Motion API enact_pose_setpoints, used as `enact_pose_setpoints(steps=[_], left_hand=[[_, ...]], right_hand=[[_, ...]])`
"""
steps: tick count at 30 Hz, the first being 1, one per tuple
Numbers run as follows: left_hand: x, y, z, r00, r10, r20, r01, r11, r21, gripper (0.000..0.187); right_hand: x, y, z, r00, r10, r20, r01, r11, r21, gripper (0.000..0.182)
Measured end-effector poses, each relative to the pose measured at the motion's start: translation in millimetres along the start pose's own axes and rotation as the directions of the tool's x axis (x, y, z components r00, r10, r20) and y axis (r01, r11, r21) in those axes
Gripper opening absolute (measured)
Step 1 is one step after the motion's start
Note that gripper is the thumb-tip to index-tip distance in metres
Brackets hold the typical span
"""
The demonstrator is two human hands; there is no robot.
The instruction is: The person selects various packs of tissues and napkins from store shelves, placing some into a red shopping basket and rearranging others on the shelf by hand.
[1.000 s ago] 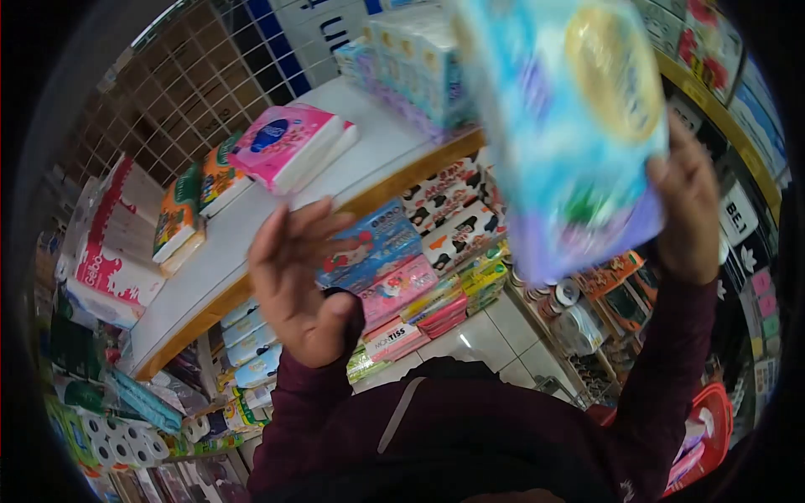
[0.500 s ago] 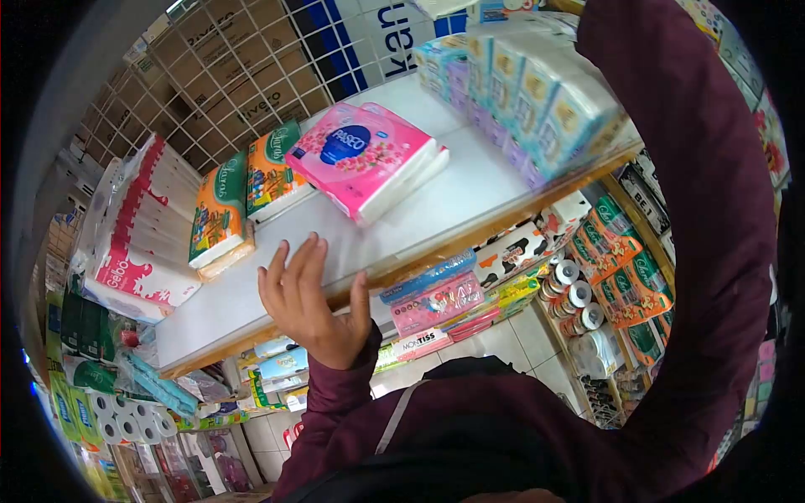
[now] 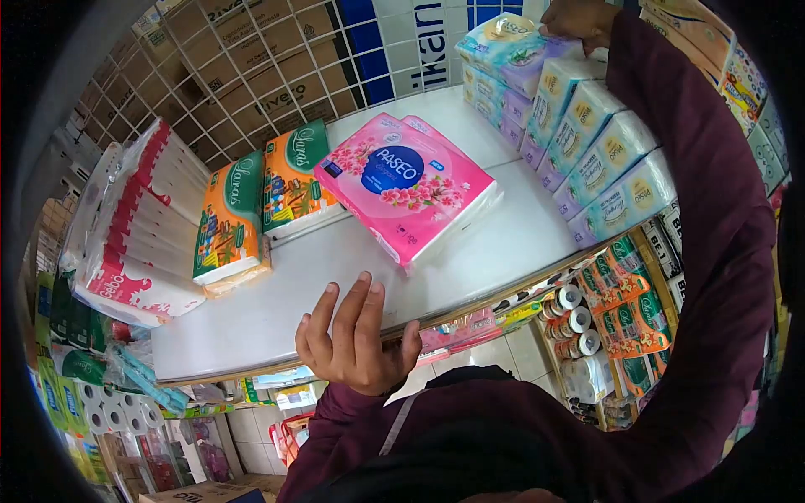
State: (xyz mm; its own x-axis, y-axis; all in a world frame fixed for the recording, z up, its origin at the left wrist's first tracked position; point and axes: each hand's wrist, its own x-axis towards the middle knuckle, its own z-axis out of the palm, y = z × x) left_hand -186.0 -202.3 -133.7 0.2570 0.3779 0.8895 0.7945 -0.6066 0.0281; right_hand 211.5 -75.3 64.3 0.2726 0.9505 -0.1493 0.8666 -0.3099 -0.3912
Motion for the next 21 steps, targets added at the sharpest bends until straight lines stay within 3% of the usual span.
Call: enact_pose_setpoints(steps=[8, 10, 11, 13, 14, 16, 17, 18, 20, 21], left_hand=[[-2, 0, 0, 1.000, 0.004, -0.024, -0.005, 1.000, -0.020, 0.038], [-2, 0, 0, 1.000, 0.008, -0.018, -0.008, 1.000, -0.025, 0.038], [-2, 0, -1, 1.000, 0.008, -0.015, -0.009, 1.000, -0.021, 0.038], [-2, 1, -1, 1.000, 0.012, -0.008, -0.012, 1.000, -0.022, 0.038], [-1, 1, -1, 1.000, 0.009, -0.014, -0.010, 1.000, -0.022, 0.037], [0, 2, -1, 1.000, 0.009, -0.016, -0.009, 1.000, -0.025, 0.037], [0, 2, -1, 1.000, 0.005, -0.014, -0.006, 1.000, -0.024, 0.037], [0, 1, -1, 1.000, 0.002, -0.012, -0.002, 1.000, -0.021, 0.037], [0, 2, -1, 1.000, 0.004, -0.002, -0.004, 1.000, -0.019, 0.037], [0, 2, -1, 1.000, 0.003, 0.001, -0.003, 1.000, -0.016, 0.038]], right_hand=[[-30, -31, 7, 0.999, 0.015, -0.038, -0.026, 0.948, -0.318, 0.034], [-42, -40, 10, 0.978, -0.192, 0.085, 0.207, 0.945, -0.254, 0.045], [-43, -40, 10, 0.979, -0.186, 0.083, 0.201, 0.947, -0.251, 0.045], [-41, -39, 8, 0.869, -0.460, 0.180, 0.494, 0.812, -0.312, 0.045], [-36, -38, 11, 0.872, -0.455, 0.179, 0.489, 0.816, -0.309, 0.045], [-24, -40, 22, 0.688, -0.622, 0.375, 0.718, 0.657, -0.228, 0.045], [-42, -45, 29, 0.854, -0.472, 0.218, 0.517, 0.724, -0.457, 0.046], [-62, -55, 32, 0.855, -0.470, 0.220, 0.516, 0.727, -0.452, 0.046], [-91, -72, 32, 0.910, -0.250, 0.330, 0.357, 0.879, -0.316, 0.047], [-73, -63, 41, 0.937, -0.210, 0.278, 0.299, 0.895, -0.331, 0.046]])
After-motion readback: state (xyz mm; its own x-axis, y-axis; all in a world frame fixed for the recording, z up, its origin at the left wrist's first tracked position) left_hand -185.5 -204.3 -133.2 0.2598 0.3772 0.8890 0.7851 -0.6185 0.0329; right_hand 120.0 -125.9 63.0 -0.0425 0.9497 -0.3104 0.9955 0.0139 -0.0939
